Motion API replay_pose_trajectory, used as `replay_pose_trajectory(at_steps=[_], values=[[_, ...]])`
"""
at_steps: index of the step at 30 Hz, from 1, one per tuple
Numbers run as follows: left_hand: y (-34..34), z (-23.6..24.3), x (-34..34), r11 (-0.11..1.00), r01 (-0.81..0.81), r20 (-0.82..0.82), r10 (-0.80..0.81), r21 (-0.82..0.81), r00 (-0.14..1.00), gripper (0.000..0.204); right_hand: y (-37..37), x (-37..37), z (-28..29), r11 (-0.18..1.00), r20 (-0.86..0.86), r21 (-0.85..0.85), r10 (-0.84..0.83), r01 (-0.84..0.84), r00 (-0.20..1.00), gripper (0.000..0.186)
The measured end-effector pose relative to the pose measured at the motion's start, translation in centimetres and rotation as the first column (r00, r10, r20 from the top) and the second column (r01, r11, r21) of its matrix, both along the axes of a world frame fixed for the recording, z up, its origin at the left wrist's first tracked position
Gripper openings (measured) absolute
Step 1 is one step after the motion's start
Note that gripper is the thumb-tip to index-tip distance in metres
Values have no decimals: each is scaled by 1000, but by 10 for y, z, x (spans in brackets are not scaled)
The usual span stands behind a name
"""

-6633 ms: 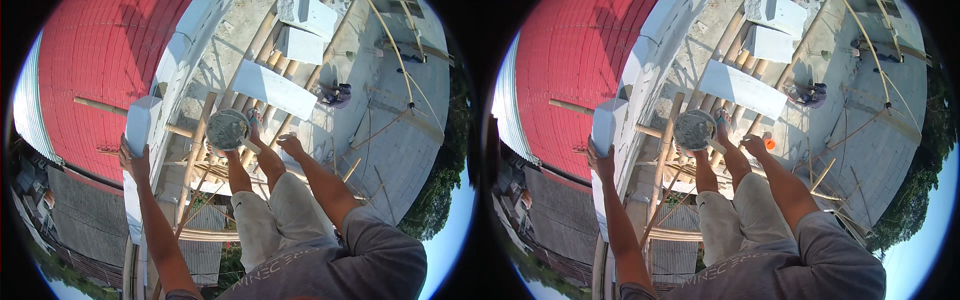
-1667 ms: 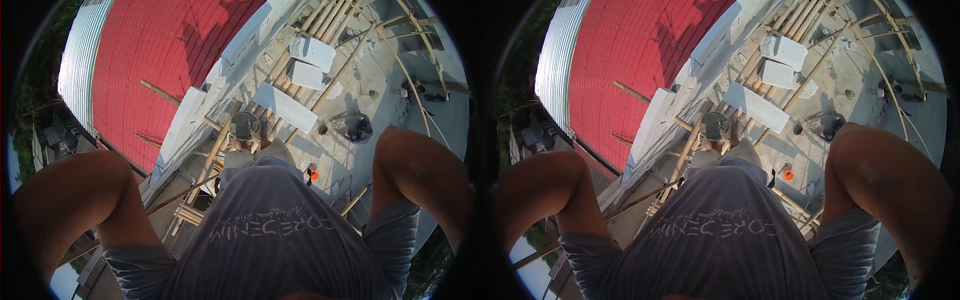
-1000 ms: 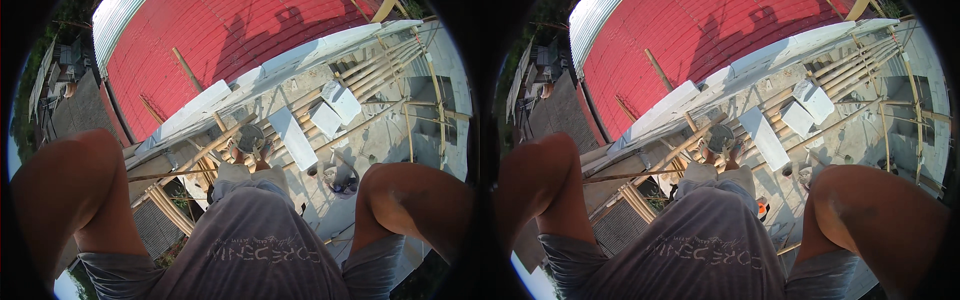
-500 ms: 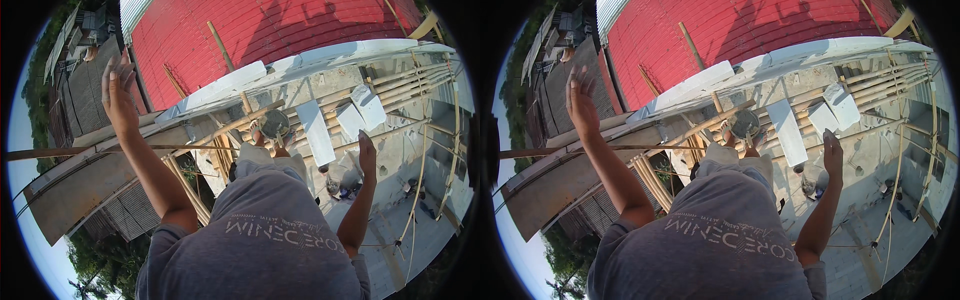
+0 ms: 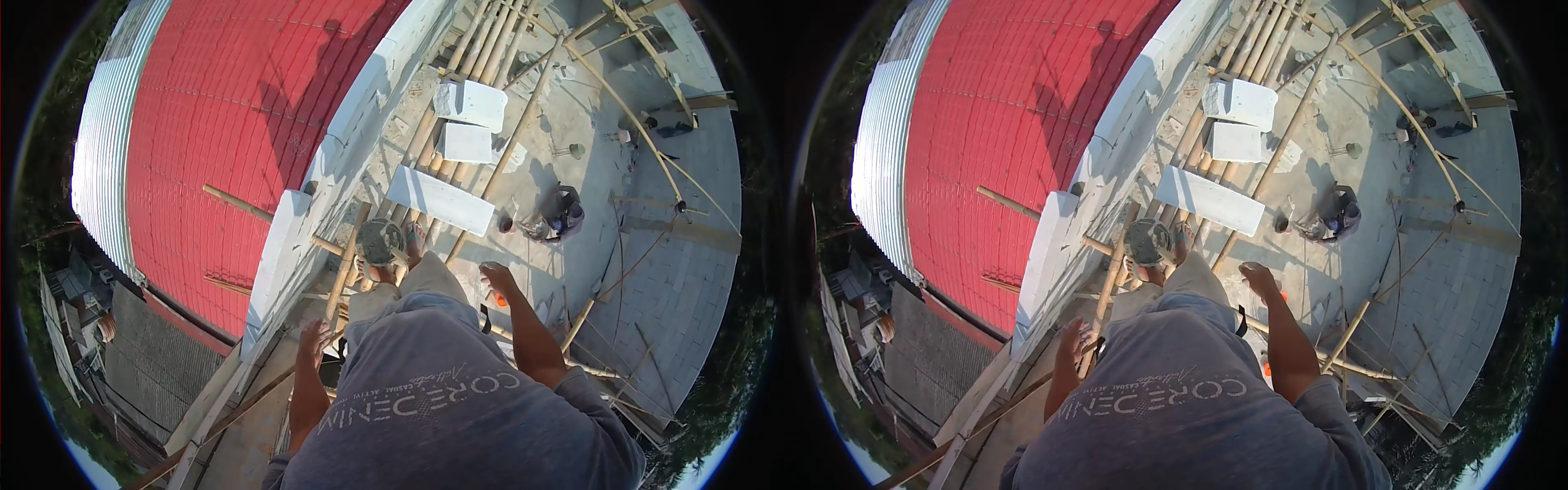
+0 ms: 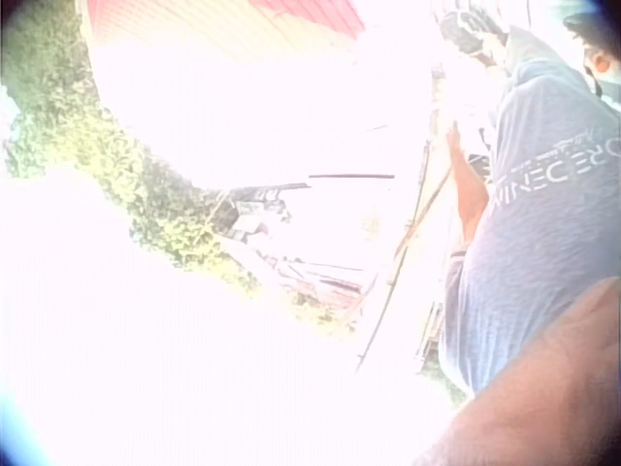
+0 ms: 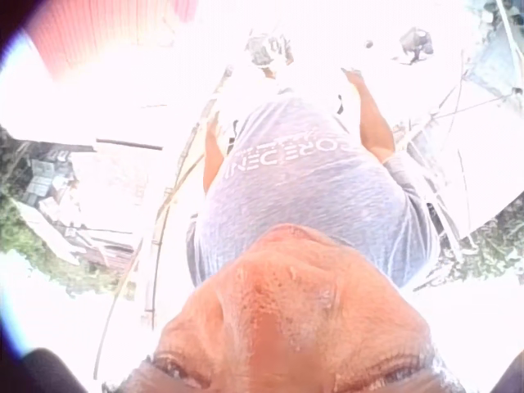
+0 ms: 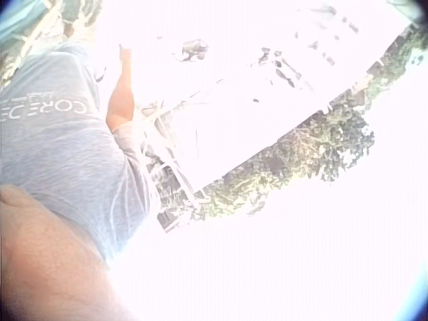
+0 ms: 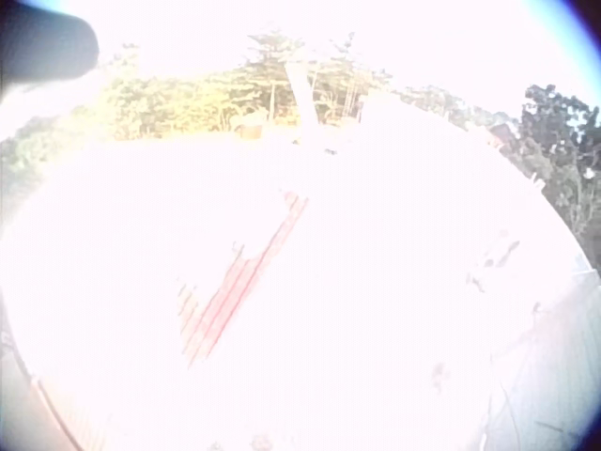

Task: The person applies mortar to the edge of a curved wall using a trowel and then positions a white stone slab on top of the mortar, pressing it into place.

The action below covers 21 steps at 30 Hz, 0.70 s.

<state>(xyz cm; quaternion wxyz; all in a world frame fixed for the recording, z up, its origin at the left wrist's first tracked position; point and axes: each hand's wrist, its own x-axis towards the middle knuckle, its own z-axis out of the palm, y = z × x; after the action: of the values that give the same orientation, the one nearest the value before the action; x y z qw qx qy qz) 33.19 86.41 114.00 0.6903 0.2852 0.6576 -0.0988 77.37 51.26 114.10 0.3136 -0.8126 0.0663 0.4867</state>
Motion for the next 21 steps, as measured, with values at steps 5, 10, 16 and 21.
replay_pose_trajectory(at_steps=[5,10,16,21], values=[[53,-11,6,984,141,-57,-136,107,989,54,34,17,31,995,251,97,-11,-14,968,43],[125,21,33,908,80,-10,-83,412,997,47,16,1,26,979,246,132,-182,153,952,41],[135,34,63,871,-35,-8,45,490,999,47,-24,-32,-13,987,-83,-117,-123,112,989,41],[97,26,116,935,111,-35,-106,336,994,50,-29,-3,-22,977,-49,-6,-215,215,975,36]])
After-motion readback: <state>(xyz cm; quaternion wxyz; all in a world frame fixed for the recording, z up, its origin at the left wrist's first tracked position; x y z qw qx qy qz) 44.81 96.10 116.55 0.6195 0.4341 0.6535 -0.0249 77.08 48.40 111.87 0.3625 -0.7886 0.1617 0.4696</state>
